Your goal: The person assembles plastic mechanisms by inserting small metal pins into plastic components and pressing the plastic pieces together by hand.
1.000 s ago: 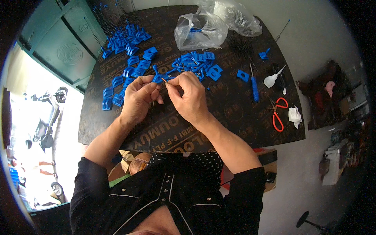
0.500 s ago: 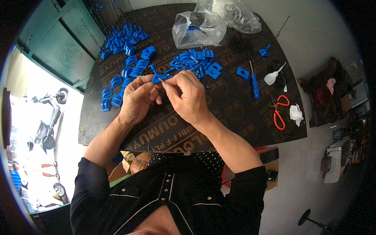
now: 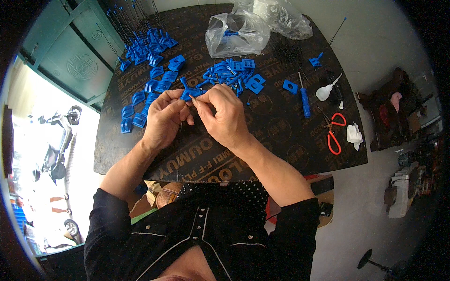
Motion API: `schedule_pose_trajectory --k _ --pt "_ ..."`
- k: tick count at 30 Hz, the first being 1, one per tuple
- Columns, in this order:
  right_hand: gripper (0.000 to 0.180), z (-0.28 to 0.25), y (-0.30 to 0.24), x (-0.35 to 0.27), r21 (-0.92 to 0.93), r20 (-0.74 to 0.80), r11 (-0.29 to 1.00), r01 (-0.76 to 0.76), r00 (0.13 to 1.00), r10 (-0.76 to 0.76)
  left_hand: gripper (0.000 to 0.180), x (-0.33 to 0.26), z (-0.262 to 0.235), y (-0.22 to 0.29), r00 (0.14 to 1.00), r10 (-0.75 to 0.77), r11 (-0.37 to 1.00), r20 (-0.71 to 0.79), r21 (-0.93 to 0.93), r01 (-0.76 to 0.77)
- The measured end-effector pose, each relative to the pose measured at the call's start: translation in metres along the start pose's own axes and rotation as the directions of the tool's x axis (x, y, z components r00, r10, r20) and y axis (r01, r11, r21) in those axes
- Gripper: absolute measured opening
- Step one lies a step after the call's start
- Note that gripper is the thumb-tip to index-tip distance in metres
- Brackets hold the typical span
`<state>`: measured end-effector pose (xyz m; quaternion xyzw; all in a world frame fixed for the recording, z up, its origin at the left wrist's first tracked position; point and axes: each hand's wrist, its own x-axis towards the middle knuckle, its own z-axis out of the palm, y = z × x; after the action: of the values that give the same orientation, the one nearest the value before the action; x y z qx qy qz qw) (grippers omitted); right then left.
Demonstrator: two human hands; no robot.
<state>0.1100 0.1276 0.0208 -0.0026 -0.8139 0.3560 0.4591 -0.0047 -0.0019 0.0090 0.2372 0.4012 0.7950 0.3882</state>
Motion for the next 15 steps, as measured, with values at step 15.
schedule_pose_trajectory --k 15 --pt "0.013 0.0006 0.0015 -0.0025 -0.032 0.016 0.999 -0.002 1.000 0.002 0.032 -0.0061 0.0024 -0.0086 0.970 0.238 0.883 0.051 0.405 -0.238"
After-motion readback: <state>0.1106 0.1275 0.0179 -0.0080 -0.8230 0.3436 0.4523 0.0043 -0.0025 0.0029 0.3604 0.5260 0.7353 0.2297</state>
